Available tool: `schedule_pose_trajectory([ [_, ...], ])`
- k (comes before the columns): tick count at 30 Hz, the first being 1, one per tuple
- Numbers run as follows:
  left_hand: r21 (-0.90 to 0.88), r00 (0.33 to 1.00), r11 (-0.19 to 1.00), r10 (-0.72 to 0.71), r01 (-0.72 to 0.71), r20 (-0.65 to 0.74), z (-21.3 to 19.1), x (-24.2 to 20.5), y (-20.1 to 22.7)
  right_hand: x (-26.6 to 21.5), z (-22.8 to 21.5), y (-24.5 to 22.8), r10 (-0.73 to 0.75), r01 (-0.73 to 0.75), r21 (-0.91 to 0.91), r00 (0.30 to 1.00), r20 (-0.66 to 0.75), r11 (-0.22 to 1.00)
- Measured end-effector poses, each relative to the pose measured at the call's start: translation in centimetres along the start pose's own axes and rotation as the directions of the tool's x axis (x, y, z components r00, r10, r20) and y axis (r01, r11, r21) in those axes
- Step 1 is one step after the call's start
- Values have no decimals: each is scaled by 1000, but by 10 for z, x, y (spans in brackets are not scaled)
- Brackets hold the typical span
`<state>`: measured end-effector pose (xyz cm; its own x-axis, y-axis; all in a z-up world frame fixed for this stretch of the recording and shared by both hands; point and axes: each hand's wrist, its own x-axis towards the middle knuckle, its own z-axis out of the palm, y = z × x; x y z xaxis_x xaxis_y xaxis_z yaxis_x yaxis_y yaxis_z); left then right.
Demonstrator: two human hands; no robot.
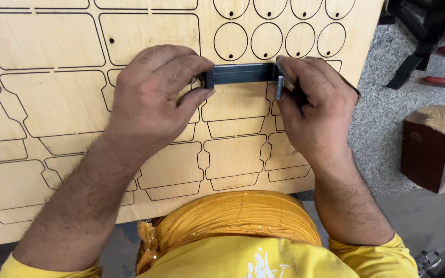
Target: The person repeatedly picks up small black metal pieces and aligns them on a wooden board with printed outlines. They use a small metal file to smooth edges and then stack the finished pieces on the board.
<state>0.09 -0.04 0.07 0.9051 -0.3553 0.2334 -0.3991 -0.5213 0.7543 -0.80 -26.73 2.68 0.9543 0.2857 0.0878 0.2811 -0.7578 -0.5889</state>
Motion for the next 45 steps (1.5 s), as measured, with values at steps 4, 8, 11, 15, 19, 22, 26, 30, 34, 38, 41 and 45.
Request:
schedule_pose_trajectory([
  [4, -28, 999, 1000, 3, -1, 47, 0, 2, 1, -1, 1, 0, 3, -3, -15, 1000, -1, 1000],
  [8, -94, 1000, 996, -10, 11, 4, -1, 5, 3, 0, 1, -3, -6, 6, -17, 1000, -8, 1000],
  [11, -60, 1000, 998, -2, 0, -21, -3, 5, 3, 2, 1, -7, 3, -4, -36, 1000, -5, 999],
  [15, -52, 1000, 998, -23, 22, -19, -4, 3, 6, 2, -1, -13, 39, -40, -53, 999, -13, 998],
  [19, -96, 999, 994, -48, 47, -8, -5, 2, 6, -7, -6, -14, 222, -222, 1, 975, -19, 975],
  [22, -111, 996, 990, -85, 87, 27, -4, 5, 5, -14, -4, -12, 248, -237, 169, 968, -46, 957],
  [26, -131, 991, 984, -113, 121, 70, -3, 6, 4, -22, 0, -15, 341, -331, 217, 940, -6, 918],
  [30, -145, 993, 983, -110, 113, 31, -5, 4, 5, -22, 4, -19, 325, -325, 9, 945, 26, 946],
  [34, -147, 994, 983, -106, 111, 40, -8, 8, 5, -20, 4, -22, 345, -346, 44, 938, 34, 937],
  [38, -143, 988, 979, -135, 144, 76, -10, 12, 7, -21, 4, -21, 336, -340, 64, 940, 58, 938],
  [41, -115, 985, 982, -141, 152, 99, -10, 13, 6, -22, 5, -19, 314, -321, 103, 947, 73, 942],
  [45, -77, 986, 984, -153, 158, 72, -7, 14, 7, -21, 6, -18, 285, -290, 75, 955, 77, 954],
])
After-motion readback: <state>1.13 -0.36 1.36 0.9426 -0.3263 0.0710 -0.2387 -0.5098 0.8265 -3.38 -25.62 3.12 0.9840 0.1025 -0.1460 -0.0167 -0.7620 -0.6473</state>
